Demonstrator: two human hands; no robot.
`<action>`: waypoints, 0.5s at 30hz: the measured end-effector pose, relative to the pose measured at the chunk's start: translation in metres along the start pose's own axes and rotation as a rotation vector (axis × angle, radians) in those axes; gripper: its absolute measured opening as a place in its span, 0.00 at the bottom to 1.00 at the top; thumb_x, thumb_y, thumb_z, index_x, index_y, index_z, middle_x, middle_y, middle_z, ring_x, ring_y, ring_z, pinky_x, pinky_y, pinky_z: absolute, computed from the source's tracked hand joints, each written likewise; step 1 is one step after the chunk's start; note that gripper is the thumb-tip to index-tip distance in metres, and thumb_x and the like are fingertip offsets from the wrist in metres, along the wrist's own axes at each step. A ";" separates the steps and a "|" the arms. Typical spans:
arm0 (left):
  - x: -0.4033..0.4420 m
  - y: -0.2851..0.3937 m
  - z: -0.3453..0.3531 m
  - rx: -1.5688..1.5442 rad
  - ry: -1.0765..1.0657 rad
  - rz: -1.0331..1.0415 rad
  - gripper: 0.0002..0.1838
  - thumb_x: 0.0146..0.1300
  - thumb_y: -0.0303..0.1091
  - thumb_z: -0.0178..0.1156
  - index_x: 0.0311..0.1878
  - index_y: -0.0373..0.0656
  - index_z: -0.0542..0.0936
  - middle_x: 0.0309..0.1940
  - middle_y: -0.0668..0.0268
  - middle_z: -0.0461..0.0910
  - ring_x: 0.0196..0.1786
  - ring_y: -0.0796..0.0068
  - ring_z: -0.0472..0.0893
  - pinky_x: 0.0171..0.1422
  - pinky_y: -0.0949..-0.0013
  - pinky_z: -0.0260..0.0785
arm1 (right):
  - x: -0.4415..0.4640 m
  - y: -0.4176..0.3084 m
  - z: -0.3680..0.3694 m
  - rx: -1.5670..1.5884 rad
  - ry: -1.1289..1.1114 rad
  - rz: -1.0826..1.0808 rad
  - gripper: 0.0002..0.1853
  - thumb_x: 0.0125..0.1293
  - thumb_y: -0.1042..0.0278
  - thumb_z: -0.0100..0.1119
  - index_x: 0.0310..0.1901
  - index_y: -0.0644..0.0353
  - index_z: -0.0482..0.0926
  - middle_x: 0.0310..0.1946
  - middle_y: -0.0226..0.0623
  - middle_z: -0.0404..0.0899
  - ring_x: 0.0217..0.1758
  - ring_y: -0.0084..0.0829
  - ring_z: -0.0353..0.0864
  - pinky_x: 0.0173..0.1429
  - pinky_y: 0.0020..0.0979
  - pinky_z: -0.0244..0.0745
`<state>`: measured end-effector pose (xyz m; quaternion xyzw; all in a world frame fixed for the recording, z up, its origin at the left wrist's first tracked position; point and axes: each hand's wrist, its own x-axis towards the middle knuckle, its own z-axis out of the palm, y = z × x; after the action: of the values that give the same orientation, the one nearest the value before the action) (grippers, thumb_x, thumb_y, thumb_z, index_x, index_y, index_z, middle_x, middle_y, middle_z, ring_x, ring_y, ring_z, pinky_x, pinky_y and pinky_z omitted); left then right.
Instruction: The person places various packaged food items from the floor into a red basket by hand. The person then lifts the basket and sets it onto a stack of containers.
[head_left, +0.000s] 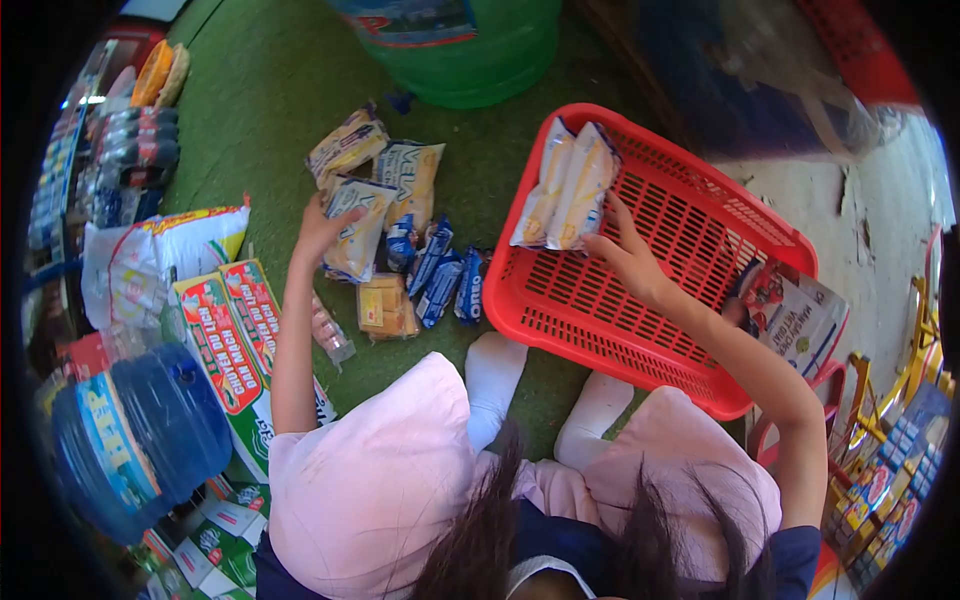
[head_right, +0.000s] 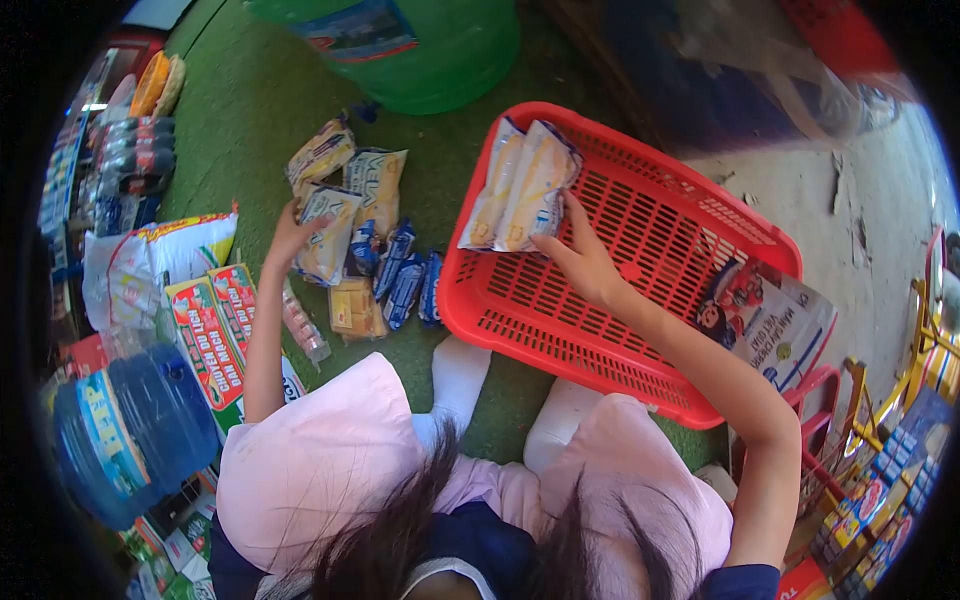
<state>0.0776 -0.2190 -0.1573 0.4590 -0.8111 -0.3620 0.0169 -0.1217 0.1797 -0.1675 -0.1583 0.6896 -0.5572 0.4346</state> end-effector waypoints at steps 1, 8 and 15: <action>0.000 -0.012 -0.001 0.134 -0.007 0.087 0.52 0.36 0.50 0.75 0.61 0.31 0.62 0.55 0.43 0.69 0.57 0.54 0.72 0.62 0.62 0.63 | -0.002 -0.001 -0.003 -0.025 0.018 -0.001 0.41 0.61 0.62 0.56 0.69 0.66 0.44 0.67 0.53 0.53 0.71 0.39 0.53 0.72 0.31 0.48; -0.020 -0.004 -0.008 0.250 -0.010 -0.144 0.57 0.26 0.45 0.79 0.62 0.32 0.59 0.49 0.46 0.75 0.51 0.59 0.77 0.57 0.64 0.68 | -0.003 -0.004 -0.007 0.094 0.019 0.067 0.38 0.65 0.64 0.51 0.70 0.56 0.41 0.64 0.53 0.54 0.67 0.40 0.58 0.65 0.36 0.62; -0.028 0.018 -0.024 0.074 -0.054 -0.159 0.46 0.30 0.37 0.78 0.56 0.31 0.68 0.47 0.52 0.78 0.49 0.64 0.79 0.55 0.64 0.70 | -0.005 0.007 -0.011 0.027 0.054 0.059 0.40 0.64 0.59 0.52 0.70 0.59 0.40 0.66 0.53 0.50 0.70 0.42 0.53 0.69 0.38 0.53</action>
<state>0.0890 -0.2054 -0.1202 0.5125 -0.7850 -0.3444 -0.0508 -0.1258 0.1924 -0.1722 -0.1173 0.6979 -0.5574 0.4342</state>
